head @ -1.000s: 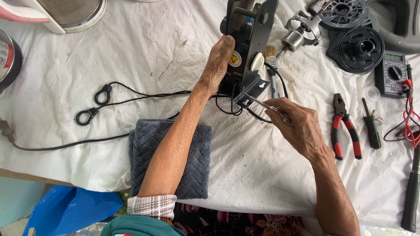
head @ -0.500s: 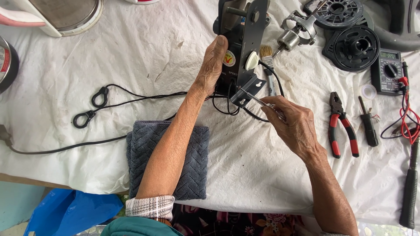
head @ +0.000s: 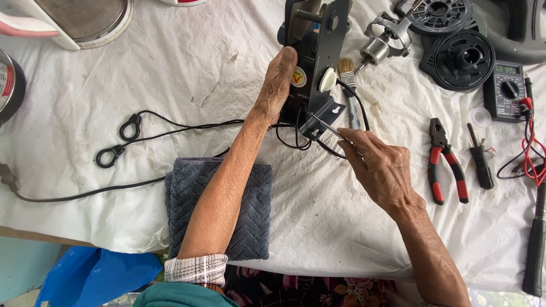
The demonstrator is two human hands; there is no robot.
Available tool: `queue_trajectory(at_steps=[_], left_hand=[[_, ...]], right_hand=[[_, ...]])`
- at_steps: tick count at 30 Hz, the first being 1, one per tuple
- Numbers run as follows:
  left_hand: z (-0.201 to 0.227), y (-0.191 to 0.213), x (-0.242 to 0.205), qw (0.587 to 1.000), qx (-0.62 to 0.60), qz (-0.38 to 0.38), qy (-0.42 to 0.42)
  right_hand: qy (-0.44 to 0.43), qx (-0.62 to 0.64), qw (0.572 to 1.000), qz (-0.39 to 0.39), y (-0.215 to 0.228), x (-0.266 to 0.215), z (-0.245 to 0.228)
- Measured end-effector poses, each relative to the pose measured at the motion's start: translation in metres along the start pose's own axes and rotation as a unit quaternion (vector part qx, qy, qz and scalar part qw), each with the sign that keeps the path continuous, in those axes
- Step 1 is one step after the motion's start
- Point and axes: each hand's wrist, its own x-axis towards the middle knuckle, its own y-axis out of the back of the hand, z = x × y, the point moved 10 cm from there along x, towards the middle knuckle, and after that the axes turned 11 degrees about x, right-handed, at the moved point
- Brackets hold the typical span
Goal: Cleaning a small electric motor and its housing using a paintbrush and a small scraping tool to remove dust and debris.
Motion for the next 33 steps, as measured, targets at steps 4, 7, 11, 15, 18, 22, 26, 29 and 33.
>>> queue_trajectory(at_steps=[4,7,11,15,18,22,26,29,33], left_hand=[[0.002,0.003,0.001,1.0,0.005,0.004,-0.012],[-0.012,0.0,-0.001,0.998,-0.004,-0.015,0.066],[-0.06,0.012,0.007,1.0,0.004,-0.009,0.009],[-0.076,0.018,0.009,1.0,0.015,-0.016,0.007],[-0.098,0.023,0.015,1.0,-0.01,-0.001,0.005],[-0.043,0.015,-0.005,0.995,-0.015,0.051,0.083],[-0.042,0.021,-0.009,0.991,-0.034,0.068,0.112],[-0.024,0.019,-0.01,0.989,-0.043,0.077,0.122],[-0.009,0.016,-0.008,0.99,-0.049,0.085,0.105]], right_hand=[[0.042,-0.028,0.999,-0.01,-0.002,0.0,0.0],[0.079,-0.057,0.995,-0.018,0.0,0.003,-0.005],[-0.099,0.146,0.984,-0.021,-0.005,0.008,0.03],[-0.125,0.151,0.981,-0.005,-0.008,0.004,0.03],[-0.075,0.092,0.993,-0.007,0.0,0.014,0.013],[-0.05,0.042,0.998,-0.014,0.004,0.013,0.012],[-0.082,0.109,0.99,-0.025,0.004,0.013,0.015],[-0.103,0.15,0.983,-0.018,0.003,0.001,0.019],[-0.118,0.183,0.976,-0.021,0.0,-0.013,0.023]])
